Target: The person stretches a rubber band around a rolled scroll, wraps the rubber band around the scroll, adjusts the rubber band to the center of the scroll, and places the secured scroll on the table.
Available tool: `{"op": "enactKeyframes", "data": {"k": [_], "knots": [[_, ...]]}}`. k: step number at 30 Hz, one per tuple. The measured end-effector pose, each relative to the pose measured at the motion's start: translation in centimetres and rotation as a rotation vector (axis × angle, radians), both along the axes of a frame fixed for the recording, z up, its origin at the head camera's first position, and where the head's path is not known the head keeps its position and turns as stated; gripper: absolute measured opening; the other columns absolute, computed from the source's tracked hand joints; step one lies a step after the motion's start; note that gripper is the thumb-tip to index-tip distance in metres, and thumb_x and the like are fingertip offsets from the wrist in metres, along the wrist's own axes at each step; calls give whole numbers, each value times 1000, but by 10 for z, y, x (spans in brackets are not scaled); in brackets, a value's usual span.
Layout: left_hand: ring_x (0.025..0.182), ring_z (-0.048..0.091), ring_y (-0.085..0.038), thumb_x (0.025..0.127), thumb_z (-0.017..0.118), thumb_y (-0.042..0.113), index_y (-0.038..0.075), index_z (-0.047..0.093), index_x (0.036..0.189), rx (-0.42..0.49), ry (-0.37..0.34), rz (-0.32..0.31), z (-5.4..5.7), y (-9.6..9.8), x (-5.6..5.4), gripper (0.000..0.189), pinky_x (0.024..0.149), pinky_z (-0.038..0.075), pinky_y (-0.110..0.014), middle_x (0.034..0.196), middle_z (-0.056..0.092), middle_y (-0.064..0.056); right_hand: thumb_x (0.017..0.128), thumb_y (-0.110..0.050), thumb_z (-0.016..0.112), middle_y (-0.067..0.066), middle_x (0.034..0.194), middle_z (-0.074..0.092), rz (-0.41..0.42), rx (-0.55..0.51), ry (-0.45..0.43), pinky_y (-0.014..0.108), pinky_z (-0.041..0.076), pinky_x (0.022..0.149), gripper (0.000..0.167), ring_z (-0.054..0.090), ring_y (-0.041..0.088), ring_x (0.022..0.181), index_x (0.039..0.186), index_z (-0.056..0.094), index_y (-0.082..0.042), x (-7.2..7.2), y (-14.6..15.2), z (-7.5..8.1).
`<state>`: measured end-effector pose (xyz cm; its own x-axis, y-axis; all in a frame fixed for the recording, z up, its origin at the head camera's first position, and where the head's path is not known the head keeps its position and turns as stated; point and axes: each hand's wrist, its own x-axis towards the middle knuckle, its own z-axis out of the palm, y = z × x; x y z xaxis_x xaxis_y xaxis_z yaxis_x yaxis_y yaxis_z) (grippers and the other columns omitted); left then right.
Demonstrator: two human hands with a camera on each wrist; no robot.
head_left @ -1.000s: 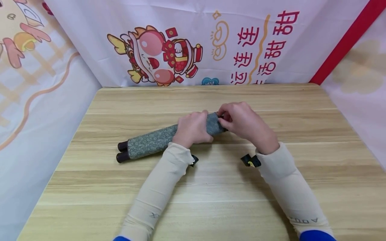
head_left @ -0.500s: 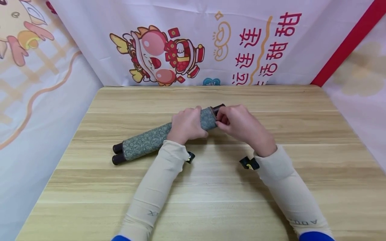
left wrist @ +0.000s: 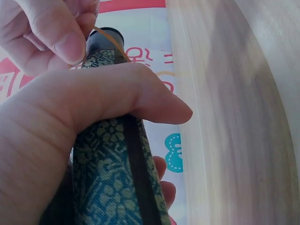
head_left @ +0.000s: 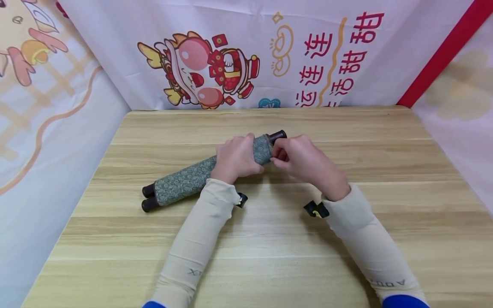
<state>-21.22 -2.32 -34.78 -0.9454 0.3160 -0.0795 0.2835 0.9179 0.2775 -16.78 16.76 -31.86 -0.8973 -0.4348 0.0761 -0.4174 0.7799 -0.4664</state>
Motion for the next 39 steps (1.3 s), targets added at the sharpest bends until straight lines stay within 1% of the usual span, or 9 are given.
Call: {"op": "enactKeyframes", "data": {"k": [2, 6, 12, 15, 21, 26, 29, 34, 39], "knots": [[96, 69, -32, 73, 90, 49, 14, 60, 124, -3, 1, -4, 0, 1, 1, 69, 88, 55, -61, 108, 71, -8, 95, -14, 79, 5, 85, 75, 6, -8, 7, 31, 61, 69, 8, 68, 15, 73, 96, 74, -7, 0, -1, 0], [93, 69, -31, 72, 91, 49, 14, 61, 122, -9, 10, -13, -1, 3, 2, 68, 87, 55, -60, 104, 72, -7, 95, -13, 78, 5, 85, 75, 7, -20, 21, 31, 61, 68, 8, 68, 15, 73, 96, 73, -7, 0, -1, -1], [84, 67, -27, 72, 91, 48, 14, 61, 123, -16, 16, -42, -4, 7, 4, 68, 79, 56, -57, 97, 69, -4, 97, -13, 76, 6, 87, 74, -14, -39, 22, 32, 61, 71, 7, 68, 16, 75, 96, 73, -7, 0, 0, -2], [82, 65, -25, 72, 91, 49, 15, 62, 121, -19, 20, -55, -6, 10, 5, 66, 76, 56, -55, 95, 67, -2, 97, -13, 74, 7, 88, 75, -24, -58, 22, 33, 62, 72, 7, 69, 17, 76, 96, 73, -6, 0, 1, -2], [86, 66, -25, 71, 91, 50, 17, 62, 116, -32, 28, -72, -7, 15, 7, 63, 77, 56, -54, 98, 69, -3, 98, -12, 73, 8, 90, 75, -54, -76, 13, 34, 63, 72, 6, 69, 19, 77, 97, 73, -6, -3, 2, -1], [90, 67, -24, 72, 90, 51, 17, 62, 121, -62, 29, -92, -9, 19, 8, 66, 74, 57, -52, 102, 70, -3, 98, -13, 72, 8, 90, 75, -70, -73, 9, 35, 62, 71, 7, 68, 20, 78, 99, 73, -6, -5, 3, 0], [88, 68, -24, 72, 89, 51, 17, 62, 119, -68, 33, -104, -9, 21, 9, 64, 71, 57, -51, 101, 70, -3, 99, -13, 72, 8, 89, 75, -80, -73, 24, 35, 62, 70, 7, 68, 20, 77, 98, 73, -6, -6, 4, 0], [88, 68, -26, 72, 89, 49, 17, 62, 116, -62, 32, -110, -10, 23, 10, 61, 70, 57, -50, 100, 71, -3, 99, -13, 70, 9, 88, 75, -97, -80, 52, 35, 62, 69, 8, 69, 19, 77, 98, 72, -6, -7, 6, -1], [86, 67, -25, 72, 89, 48, 17, 61, 115, -48, 31, -105, -10, 22, 10, 59, 69, 57, -50, 99, 70, -2, 99, -14, 70, 8, 89, 73, -83, -77, 56, 33, 62, 68, 9, 67, 19, 76, 100, 71, -6, -5, 2, 0]]}}
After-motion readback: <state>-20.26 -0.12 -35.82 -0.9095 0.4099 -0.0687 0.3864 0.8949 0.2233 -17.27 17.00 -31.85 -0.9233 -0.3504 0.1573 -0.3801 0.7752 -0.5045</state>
